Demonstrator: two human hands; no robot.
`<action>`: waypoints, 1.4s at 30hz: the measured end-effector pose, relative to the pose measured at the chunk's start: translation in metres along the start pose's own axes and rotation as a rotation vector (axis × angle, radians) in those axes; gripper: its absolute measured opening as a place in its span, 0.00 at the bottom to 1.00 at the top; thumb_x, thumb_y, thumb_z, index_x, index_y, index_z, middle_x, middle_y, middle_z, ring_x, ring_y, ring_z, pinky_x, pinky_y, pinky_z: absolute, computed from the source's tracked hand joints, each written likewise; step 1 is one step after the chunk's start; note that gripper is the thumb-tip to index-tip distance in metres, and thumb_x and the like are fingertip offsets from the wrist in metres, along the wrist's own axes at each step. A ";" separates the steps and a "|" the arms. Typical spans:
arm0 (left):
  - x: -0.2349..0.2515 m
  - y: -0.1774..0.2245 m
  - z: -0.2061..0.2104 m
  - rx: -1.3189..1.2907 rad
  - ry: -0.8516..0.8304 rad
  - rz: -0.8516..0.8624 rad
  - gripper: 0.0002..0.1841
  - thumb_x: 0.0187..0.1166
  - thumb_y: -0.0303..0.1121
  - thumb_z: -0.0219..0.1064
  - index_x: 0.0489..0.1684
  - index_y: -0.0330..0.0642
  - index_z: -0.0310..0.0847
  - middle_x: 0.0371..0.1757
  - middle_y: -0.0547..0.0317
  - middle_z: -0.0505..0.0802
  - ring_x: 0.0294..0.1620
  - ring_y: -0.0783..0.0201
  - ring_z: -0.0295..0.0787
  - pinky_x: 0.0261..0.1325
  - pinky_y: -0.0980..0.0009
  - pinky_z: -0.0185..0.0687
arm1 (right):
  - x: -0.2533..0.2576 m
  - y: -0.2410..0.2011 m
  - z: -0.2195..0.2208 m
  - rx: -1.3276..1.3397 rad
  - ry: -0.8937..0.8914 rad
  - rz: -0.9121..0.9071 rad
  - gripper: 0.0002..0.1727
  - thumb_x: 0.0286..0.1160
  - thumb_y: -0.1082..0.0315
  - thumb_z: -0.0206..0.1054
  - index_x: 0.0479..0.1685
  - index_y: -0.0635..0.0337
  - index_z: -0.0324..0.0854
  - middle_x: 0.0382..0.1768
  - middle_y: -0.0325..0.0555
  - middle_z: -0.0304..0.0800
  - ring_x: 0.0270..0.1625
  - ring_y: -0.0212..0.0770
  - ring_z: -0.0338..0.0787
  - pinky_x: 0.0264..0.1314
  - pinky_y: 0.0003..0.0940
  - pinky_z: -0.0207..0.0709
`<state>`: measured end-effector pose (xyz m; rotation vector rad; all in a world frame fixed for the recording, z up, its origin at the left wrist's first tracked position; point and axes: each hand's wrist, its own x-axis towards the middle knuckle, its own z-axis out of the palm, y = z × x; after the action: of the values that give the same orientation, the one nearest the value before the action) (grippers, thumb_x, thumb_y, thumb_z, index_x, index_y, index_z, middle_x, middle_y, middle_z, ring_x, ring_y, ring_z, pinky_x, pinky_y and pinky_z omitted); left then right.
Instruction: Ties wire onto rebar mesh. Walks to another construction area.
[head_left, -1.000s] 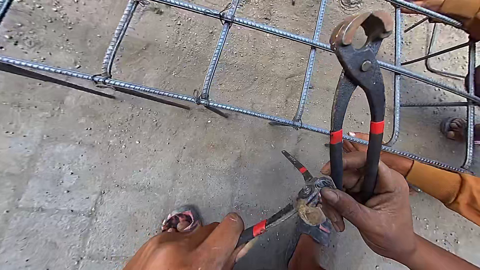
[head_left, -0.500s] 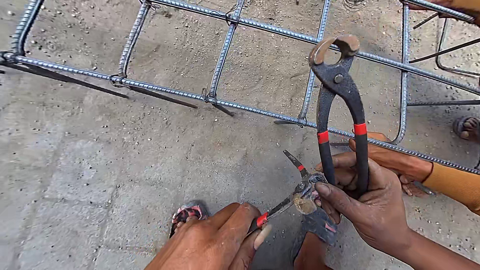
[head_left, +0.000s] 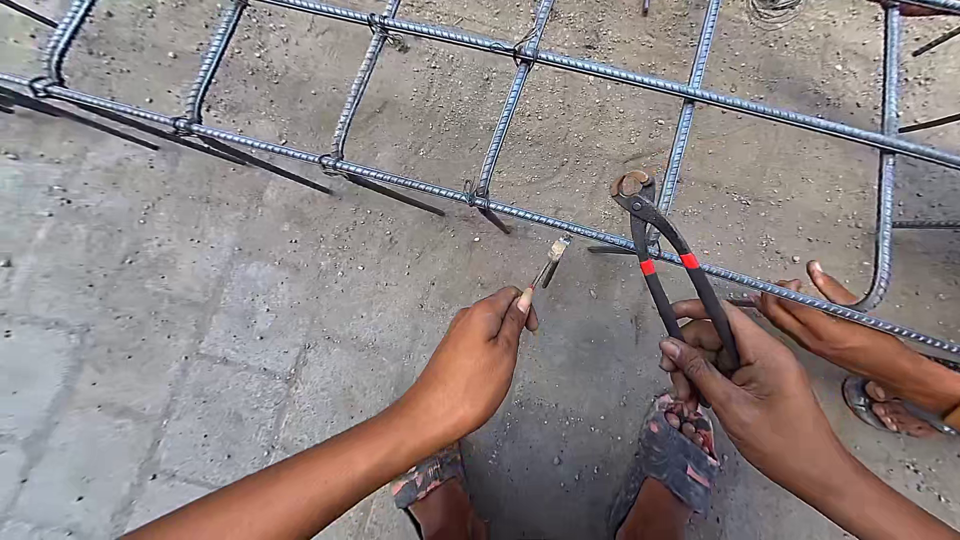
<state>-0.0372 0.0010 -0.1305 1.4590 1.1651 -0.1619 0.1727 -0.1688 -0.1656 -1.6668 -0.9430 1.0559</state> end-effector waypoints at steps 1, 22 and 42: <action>0.001 0.002 0.001 -0.002 0.003 -0.007 0.19 0.96 0.39 0.44 0.38 0.45 0.79 0.14 0.67 0.68 0.11 0.71 0.59 0.18 0.75 0.57 | 0.001 0.001 -0.001 -0.072 0.000 -0.021 0.15 0.83 0.61 0.65 0.62 0.54 0.76 0.28 0.28 0.88 0.21 0.23 0.85 0.19 0.16 0.81; 0.020 0.000 0.016 -0.170 0.084 -0.110 0.18 0.96 0.40 0.45 0.33 0.45 0.73 0.14 0.66 0.65 0.11 0.71 0.56 0.17 0.75 0.54 | 0.005 0.011 -0.005 -0.687 -0.097 -0.130 0.16 0.87 0.55 0.51 0.54 0.53 0.81 0.23 0.30 0.84 0.19 0.26 0.82 0.21 0.24 0.77; 0.008 -0.159 -0.041 0.205 0.525 0.352 0.23 0.92 0.43 0.46 0.27 0.42 0.77 0.13 0.69 0.68 0.14 0.76 0.64 0.20 0.77 0.60 | 0.057 -0.060 0.044 -0.482 -0.340 -0.337 0.18 0.92 0.60 0.57 0.65 0.66 0.75 0.32 0.52 0.90 0.29 0.36 0.89 0.29 0.31 0.83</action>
<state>-0.1670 0.0068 -0.2312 1.9334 1.3050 0.3774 0.1437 -0.0874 -0.1311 -1.6411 -1.7451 0.9405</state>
